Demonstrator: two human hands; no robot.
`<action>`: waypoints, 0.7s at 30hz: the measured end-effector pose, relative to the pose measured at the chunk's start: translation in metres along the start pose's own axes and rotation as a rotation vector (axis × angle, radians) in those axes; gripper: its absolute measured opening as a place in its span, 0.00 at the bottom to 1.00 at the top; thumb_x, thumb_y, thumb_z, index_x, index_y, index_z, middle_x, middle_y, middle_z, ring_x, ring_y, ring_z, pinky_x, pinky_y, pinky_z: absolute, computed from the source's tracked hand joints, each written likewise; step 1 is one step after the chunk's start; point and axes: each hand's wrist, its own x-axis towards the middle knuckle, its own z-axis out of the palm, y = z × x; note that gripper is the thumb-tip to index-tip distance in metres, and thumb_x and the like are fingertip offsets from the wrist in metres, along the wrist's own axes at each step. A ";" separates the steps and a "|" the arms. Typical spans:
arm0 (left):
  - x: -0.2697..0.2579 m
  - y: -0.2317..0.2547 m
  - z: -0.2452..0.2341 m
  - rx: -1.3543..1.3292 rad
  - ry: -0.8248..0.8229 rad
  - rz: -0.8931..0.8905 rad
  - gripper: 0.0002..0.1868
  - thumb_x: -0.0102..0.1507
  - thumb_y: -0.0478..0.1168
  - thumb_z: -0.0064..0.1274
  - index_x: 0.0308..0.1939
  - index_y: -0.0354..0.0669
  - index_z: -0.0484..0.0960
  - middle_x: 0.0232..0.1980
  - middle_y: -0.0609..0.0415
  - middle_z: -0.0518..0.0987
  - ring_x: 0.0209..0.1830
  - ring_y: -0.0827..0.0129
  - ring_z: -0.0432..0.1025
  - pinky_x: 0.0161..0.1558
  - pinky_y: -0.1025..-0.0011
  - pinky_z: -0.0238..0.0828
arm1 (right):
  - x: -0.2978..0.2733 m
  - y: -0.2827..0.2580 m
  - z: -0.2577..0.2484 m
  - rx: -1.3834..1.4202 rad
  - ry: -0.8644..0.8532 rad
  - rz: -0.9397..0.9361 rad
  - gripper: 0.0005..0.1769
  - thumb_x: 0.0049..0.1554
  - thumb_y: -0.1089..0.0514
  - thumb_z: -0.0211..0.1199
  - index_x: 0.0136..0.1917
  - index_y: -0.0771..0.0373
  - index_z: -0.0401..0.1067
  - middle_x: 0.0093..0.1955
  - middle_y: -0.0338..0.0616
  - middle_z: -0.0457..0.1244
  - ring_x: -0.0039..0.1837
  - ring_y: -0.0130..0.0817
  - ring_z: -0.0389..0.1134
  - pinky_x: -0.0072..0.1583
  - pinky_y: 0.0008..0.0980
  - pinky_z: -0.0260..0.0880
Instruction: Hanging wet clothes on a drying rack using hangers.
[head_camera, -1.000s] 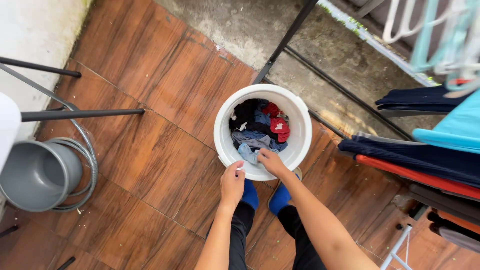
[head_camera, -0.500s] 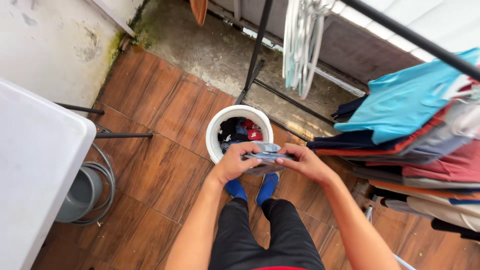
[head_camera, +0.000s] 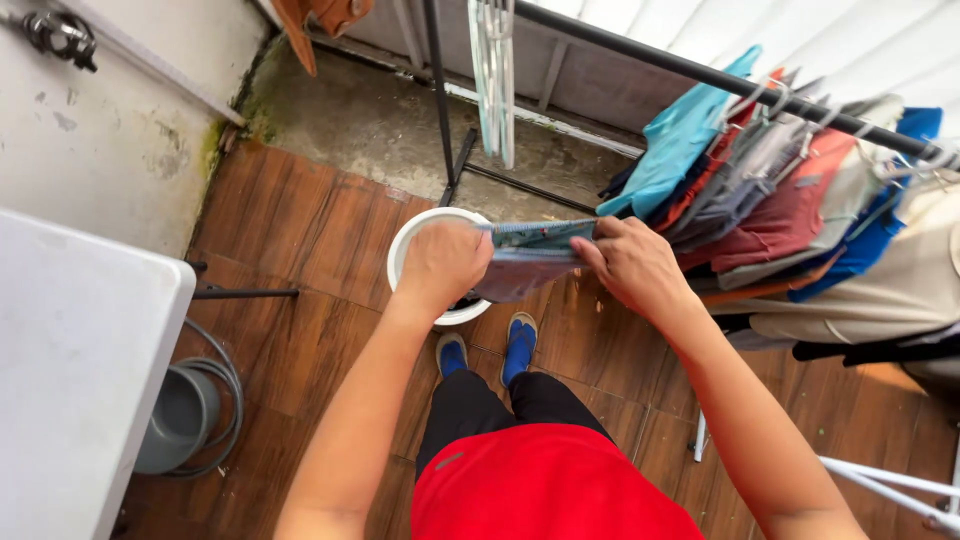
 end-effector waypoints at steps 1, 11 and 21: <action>0.002 0.015 -0.009 0.004 0.000 0.021 0.18 0.71 0.49 0.54 0.33 0.41 0.83 0.35 0.43 0.81 0.39 0.49 0.77 0.46 0.53 0.73 | -0.002 0.000 -0.004 -0.007 0.013 0.015 0.19 0.63 0.44 0.64 0.42 0.61 0.81 0.49 0.39 0.68 0.53 0.46 0.65 0.58 0.40 0.64; 0.003 0.096 -0.035 -0.142 0.185 0.066 0.12 0.62 0.48 0.60 0.33 0.42 0.85 0.33 0.46 0.80 0.37 0.47 0.77 0.39 0.52 0.72 | -0.047 -0.052 -0.076 0.343 0.284 0.307 0.11 0.50 0.68 0.68 0.45 0.69 0.67 0.47 0.53 0.60 0.52 0.51 0.65 0.54 0.43 0.66; -0.026 0.137 -0.027 -0.559 0.329 0.306 0.15 0.60 0.41 0.55 0.24 0.33 0.79 0.39 0.44 0.79 0.34 0.47 0.74 0.40 0.54 0.69 | -0.182 -0.030 -0.029 0.065 0.253 1.032 0.09 0.54 0.69 0.63 0.50 0.64 0.73 0.47 0.52 0.64 0.53 0.52 0.67 0.57 0.48 0.68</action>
